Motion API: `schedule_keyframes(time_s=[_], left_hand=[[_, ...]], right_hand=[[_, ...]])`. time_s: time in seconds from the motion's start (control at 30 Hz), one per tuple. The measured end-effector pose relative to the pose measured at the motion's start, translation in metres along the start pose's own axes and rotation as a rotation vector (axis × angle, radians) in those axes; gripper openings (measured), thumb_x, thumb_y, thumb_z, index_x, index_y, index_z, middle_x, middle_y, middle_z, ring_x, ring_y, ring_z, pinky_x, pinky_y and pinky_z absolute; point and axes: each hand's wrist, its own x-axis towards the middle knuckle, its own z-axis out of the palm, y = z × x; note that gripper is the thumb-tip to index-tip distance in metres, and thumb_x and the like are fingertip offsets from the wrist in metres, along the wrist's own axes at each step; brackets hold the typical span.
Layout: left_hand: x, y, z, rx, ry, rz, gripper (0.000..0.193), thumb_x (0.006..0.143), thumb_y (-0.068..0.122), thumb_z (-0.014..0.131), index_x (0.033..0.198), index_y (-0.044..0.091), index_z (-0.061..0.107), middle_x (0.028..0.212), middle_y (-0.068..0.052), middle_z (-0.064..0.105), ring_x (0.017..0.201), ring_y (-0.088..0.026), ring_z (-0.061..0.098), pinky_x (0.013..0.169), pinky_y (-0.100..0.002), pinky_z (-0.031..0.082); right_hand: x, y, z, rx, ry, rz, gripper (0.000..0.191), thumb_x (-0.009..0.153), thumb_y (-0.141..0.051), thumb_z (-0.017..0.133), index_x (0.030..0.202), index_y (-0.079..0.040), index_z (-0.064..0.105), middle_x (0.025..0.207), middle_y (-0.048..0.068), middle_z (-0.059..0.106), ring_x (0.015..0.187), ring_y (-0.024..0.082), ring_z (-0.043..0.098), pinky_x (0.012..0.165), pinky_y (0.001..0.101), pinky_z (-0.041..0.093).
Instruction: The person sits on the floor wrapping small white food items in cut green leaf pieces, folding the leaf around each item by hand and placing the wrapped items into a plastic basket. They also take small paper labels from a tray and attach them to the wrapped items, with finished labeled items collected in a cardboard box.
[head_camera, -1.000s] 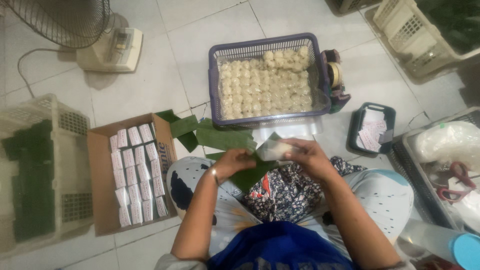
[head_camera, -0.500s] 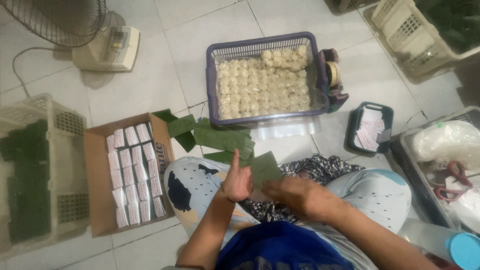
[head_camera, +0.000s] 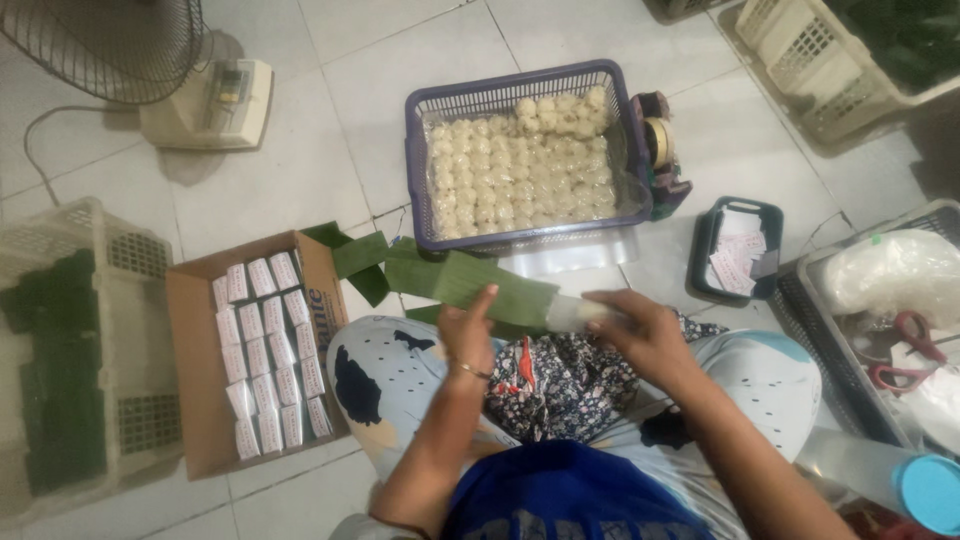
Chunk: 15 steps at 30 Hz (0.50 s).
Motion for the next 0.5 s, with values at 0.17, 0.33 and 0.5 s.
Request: schedule_keyframes(time_s=[0.17,0.33,0.5], left_hand=[[-0.055,0.006,0.036,-0.516,-0.362,0.147,0.035,0.092,0.020,0.075,0.122,0.004,0.064,0.112,-0.009,0.072,0.101,-0.022,0.070,0.085,-0.035,0.062],[-0.041,0.024,0.018,-0.795,-1.001,-0.075,0.059,0.103,0.061,0.050,0.119,0.006,0.063,0.111,-0.013,0.072,0.102,-0.025,0.070,0.087,-0.038,0.061],[-0.036,0.009,0.019,-0.848,-0.966,-0.194,0.050,0.114,0.047,0.040,0.133,0.005,0.059,0.123,-0.012,0.068,0.106,-0.023,0.069,0.084,-0.035,0.059]], right_hand=[[0.030,-0.013,0.029,0.740,-0.106,0.042,0.035,0.089,-0.009,0.070,0.121,0.000,0.060,0.099,0.017,0.071,0.079,0.021,0.071,0.073,0.0332,0.061],[0.038,-0.022,0.028,0.779,-0.112,0.069,0.031,0.088,-0.004,0.068,0.118,0.002,0.066,0.101,0.017,0.073,0.080,0.021,0.072,0.074,0.0311,0.061],[0.037,-0.035,0.044,0.693,-0.131,0.005,0.031,0.086,-0.002,0.074,0.116,0.003,0.068,0.102,0.016,0.074,0.077,0.018,0.070,0.070,0.0287,0.060]])
